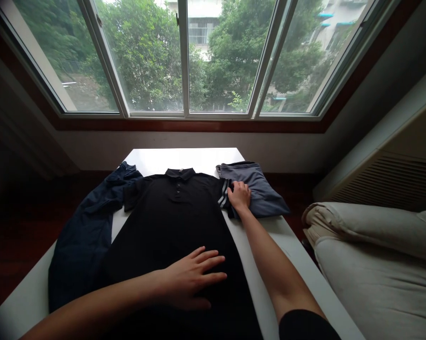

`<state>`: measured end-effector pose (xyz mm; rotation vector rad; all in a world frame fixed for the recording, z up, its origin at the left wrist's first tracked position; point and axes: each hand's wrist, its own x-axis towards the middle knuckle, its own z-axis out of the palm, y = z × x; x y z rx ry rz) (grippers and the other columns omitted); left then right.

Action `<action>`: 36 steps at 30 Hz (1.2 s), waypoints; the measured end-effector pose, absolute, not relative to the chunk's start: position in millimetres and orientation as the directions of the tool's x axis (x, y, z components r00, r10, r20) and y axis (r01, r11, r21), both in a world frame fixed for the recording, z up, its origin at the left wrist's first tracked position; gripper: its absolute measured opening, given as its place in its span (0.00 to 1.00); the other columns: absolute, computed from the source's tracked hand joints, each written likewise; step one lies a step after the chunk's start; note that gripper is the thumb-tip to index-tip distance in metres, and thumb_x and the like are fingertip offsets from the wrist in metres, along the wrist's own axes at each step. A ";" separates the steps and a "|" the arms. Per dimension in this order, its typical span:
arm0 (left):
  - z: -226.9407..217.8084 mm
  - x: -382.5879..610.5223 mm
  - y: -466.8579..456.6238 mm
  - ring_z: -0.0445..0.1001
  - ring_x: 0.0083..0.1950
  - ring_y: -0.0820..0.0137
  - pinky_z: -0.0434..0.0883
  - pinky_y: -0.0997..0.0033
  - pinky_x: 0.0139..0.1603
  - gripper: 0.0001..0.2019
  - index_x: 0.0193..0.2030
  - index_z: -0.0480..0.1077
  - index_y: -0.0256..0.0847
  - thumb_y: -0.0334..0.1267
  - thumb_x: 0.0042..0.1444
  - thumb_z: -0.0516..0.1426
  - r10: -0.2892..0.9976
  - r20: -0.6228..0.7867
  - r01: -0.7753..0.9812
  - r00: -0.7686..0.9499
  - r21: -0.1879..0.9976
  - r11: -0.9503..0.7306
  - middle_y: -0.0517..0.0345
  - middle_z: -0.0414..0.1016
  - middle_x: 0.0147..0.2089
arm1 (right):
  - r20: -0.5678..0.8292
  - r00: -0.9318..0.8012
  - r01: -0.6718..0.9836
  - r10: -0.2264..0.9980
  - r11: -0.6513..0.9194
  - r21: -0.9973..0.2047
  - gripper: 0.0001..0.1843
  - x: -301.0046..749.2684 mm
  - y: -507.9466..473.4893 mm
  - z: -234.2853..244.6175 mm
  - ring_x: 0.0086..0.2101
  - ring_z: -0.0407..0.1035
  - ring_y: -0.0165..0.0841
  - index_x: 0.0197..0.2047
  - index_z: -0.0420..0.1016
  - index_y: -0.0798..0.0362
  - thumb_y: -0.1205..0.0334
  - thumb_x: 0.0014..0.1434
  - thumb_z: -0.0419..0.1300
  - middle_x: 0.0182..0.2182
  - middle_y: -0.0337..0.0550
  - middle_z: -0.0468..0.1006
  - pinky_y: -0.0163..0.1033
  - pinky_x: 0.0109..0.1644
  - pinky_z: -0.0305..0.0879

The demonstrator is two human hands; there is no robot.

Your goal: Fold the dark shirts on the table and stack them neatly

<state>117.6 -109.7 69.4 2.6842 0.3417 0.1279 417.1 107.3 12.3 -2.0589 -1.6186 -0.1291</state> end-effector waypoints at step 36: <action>76.4 -48.1 68.5 0.67 0.65 0.50 0.64 0.48 0.67 0.22 0.64 0.69 0.39 0.44 0.68 0.50 0.956 0.284 0.955 -0.078 0.297 -0.011 0.42 0.70 0.65 | 0.444 0.345 0.608 0.827 0.163 -0.777 0.32 413.0 118.0 -0.3 0.28 0.65 0.35 0.64 0.67 0.52 0.47 0.61 0.59 0.28 0.37 0.70 0.41 0.38 0.64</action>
